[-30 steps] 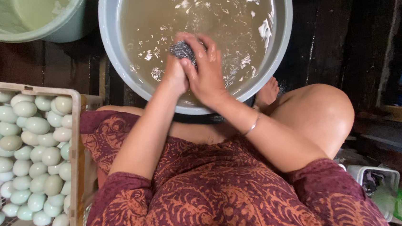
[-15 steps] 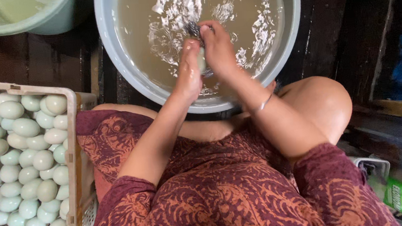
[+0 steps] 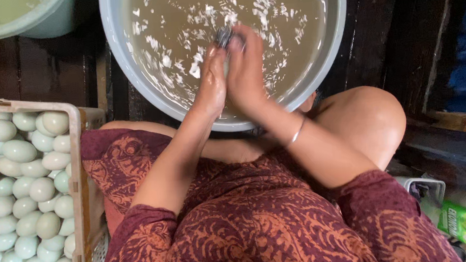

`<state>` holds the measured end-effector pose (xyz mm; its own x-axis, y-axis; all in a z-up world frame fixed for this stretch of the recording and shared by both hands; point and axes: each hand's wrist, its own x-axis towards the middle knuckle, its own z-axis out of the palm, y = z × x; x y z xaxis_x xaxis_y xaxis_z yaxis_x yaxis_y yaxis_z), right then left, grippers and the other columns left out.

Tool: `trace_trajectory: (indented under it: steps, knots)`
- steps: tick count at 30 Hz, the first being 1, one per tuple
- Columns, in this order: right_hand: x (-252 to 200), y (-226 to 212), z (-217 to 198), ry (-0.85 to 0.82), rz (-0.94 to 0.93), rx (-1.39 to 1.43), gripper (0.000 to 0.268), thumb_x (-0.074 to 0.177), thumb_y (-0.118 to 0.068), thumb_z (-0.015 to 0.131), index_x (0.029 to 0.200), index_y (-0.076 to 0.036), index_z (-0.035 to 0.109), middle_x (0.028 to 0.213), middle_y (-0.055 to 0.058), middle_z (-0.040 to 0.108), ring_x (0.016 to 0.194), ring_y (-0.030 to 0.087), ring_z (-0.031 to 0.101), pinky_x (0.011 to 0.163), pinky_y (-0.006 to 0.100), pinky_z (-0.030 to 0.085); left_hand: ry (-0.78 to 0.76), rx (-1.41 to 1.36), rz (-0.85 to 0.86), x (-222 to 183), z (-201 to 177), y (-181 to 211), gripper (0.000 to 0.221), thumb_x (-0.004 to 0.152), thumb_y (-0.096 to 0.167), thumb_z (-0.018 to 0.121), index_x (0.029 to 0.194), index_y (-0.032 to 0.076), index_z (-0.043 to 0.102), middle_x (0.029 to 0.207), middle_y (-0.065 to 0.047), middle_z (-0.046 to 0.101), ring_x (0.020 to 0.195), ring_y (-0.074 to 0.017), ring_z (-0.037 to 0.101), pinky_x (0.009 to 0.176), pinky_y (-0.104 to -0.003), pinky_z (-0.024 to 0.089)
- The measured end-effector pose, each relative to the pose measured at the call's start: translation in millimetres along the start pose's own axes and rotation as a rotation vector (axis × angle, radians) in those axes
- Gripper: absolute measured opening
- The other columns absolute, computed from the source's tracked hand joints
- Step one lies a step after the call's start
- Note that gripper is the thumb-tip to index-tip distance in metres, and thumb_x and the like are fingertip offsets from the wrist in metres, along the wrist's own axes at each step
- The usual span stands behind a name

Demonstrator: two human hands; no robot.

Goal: The person sits on the floor and uses a steel wool pad to scrub dirt off duck eggs in a basin of water, moving the cleaned eggs into another bucket or basket.

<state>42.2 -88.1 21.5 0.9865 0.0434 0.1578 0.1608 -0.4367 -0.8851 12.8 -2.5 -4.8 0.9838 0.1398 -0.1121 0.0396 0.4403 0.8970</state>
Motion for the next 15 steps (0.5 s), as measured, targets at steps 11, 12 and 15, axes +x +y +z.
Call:
trace_trajectory:
  steps: [11,12,15]
  knots:
    - [57,70,-30,-0.535,0.098,-0.594,0.066,0.107,-0.029,0.053,0.160,-0.015,0.016,0.157,0.034,0.025,0.143,0.052,0.026,0.117,0.058,0.025,0.064,-0.460,-0.401,-1,11,41,0.061,0.086,0.064,0.056,0.107,0.007,0.057,0.081,-0.013,0.061,0.054,-0.0220,0.058,0.043,-0.030,0.042]
    - [55,57,-36,-0.585,0.191,-0.515,0.060,0.103,-0.026,0.057,0.156,-0.016,0.030,0.152,0.029,0.036,0.139,0.046,0.036,0.115,0.054,0.030,0.129,-0.490,-0.411,0,9,41,0.055,0.084,0.057,0.063,0.110,0.009,0.053,0.086,-0.012,0.059,0.058,-0.0210,0.058,0.048,-0.030,0.044]
    - [36,19,-44,-0.460,0.146,-0.264,0.044,0.102,-0.024,0.057,0.144,-0.014,0.049,0.134,0.017,0.057,0.119,0.032,0.054,0.101,0.042,0.041,0.296,-0.474,-0.386,7,4,32,0.049,0.084,0.053,0.064,0.109,0.012,0.051,0.083,-0.011,0.057,0.058,-0.0201,0.056,0.050,-0.031,0.043]
